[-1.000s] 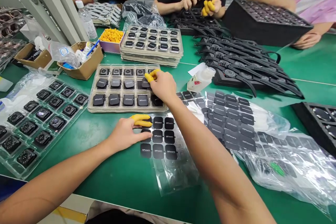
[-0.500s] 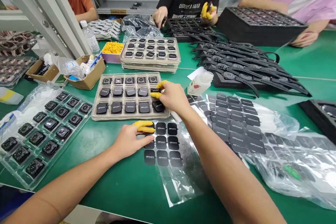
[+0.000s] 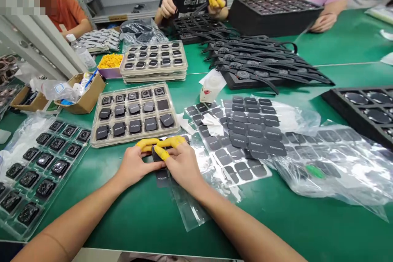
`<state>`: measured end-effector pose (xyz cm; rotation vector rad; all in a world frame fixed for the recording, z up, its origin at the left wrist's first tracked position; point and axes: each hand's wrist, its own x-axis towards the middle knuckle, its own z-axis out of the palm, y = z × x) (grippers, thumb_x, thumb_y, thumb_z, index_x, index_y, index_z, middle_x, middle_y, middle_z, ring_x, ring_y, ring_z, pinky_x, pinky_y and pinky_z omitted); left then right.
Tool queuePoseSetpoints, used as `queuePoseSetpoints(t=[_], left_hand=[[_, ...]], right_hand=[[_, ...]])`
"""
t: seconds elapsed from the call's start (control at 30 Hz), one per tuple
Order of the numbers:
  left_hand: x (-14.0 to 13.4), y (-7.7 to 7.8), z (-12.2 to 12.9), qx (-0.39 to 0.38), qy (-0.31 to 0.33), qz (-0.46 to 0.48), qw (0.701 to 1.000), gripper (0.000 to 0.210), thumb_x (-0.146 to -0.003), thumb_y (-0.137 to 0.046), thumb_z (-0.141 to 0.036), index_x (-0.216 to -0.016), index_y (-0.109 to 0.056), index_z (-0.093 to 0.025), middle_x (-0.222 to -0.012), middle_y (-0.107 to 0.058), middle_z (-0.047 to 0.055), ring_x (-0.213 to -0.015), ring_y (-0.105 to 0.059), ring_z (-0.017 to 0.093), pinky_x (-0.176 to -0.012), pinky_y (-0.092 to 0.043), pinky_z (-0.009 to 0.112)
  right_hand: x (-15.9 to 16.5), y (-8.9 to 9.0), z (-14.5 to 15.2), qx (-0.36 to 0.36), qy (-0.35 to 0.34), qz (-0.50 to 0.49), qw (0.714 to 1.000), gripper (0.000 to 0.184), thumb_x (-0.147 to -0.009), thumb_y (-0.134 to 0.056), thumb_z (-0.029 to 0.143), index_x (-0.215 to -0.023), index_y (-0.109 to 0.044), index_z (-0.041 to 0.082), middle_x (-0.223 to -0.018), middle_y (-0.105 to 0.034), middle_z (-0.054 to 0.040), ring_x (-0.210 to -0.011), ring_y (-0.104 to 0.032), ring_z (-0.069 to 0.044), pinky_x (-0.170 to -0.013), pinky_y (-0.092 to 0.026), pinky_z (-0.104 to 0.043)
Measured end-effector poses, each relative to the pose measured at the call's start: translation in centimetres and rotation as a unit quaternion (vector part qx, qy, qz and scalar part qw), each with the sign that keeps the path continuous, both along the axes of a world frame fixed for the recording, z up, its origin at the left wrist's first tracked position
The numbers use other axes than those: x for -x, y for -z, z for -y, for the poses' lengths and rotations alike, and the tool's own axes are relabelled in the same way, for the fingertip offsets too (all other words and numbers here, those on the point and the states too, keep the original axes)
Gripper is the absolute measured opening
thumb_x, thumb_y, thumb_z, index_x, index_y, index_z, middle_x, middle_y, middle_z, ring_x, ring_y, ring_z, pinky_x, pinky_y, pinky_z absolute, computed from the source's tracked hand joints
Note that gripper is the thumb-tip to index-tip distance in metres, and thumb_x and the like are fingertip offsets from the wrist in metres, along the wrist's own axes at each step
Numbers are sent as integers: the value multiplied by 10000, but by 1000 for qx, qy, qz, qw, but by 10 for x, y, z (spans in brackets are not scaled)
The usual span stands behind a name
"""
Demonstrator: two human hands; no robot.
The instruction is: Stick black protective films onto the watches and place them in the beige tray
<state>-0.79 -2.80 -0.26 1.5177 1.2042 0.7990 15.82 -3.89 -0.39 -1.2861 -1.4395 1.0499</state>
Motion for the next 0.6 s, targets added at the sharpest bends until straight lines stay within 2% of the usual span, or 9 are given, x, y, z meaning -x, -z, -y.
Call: queuePoseSetpoints(t=[0.1,0.17,0.23,0.3,0.4,0.47,0.53,0.6], left_hand=[[0,-3,-1,-7,0,-8,1000,568,-698,-888,-380,-1202,-697,-199,-1193,-756,81,-1115,-727,268,-1050,-575,415],[0,-7,-1,1,2,5,1000,578,-698,-889,-368,-1215,-695,-197,-1203,-752,86,-1122,-723,271,-1067,-563,424],[1,-14,-1,17,30,25,999,562,-683,-898,-344,-1190,-710,-190,-1183,-760,93,-1105,-729,274,-1068,-562,426],[4,-21,-1,36,88,57,994,555,-635,-922,-297,-1144,-733,-184,-1157,-769,100,-1080,-738,281,-1041,-578,417],[8,-27,0,70,165,101,979,589,-556,-949,-223,-1110,-750,-176,-1118,-781,107,-1044,-749,286,-992,-603,396],[8,-27,1,90,182,107,973,609,-537,-954,-212,-1111,-753,-169,-1101,-785,115,-1035,-751,292,-985,-604,400],[7,-26,2,97,179,105,973,609,-541,-953,-220,-1113,-753,-166,-1111,-782,121,-1045,-748,299,-998,-596,415],[6,-26,2,99,171,106,975,598,-555,-948,-221,-1118,-751,-171,-1126,-778,118,-1049,-746,295,-1014,-588,422]], right_hand=[[-17,-15,-6,-24,20,-19,999,62,-830,-721,322,-831,-747,266,-966,-714,-72,-925,-702,-253,-733,-621,-400],[-43,-31,-12,-20,17,-37,999,120,-818,-732,370,-811,-732,251,-875,-703,-53,-785,-682,-221,-616,-589,-362],[-75,-44,-19,36,-10,-38,999,238,-803,-746,465,-851,-721,233,-780,-688,-25,-573,-591,-159,-457,-487,-304],[-103,-49,-27,88,-35,59,994,274,-754,-801,462,-862,-731,220,-692,-669,-4,-510,-536,-137,-436,-422,-288],[-127,-43,-37,114,-54,236,963,225,-667,-873,359,-779,-734,223,-654,-678,4,-584,-610,-175,-541,-451,-315],[-135,-37,-41,91,-22,298,950,244,-671,-866,389,-825,-749,240,-749,-720,-10,-655,-648,-206,-603,-472,-340],[-139,-32,-45,41,64,329,941,291,-739,-806,455,-940,-761,248,-808,-729,-28,-713,-655,-233,-654,-482,-370],[-139,-28,-49,-9,159,330,930,291,-813,-730,454,-994,-759,228,-778,-712,-42,-751,-649,-253,-696,-486,-395]])
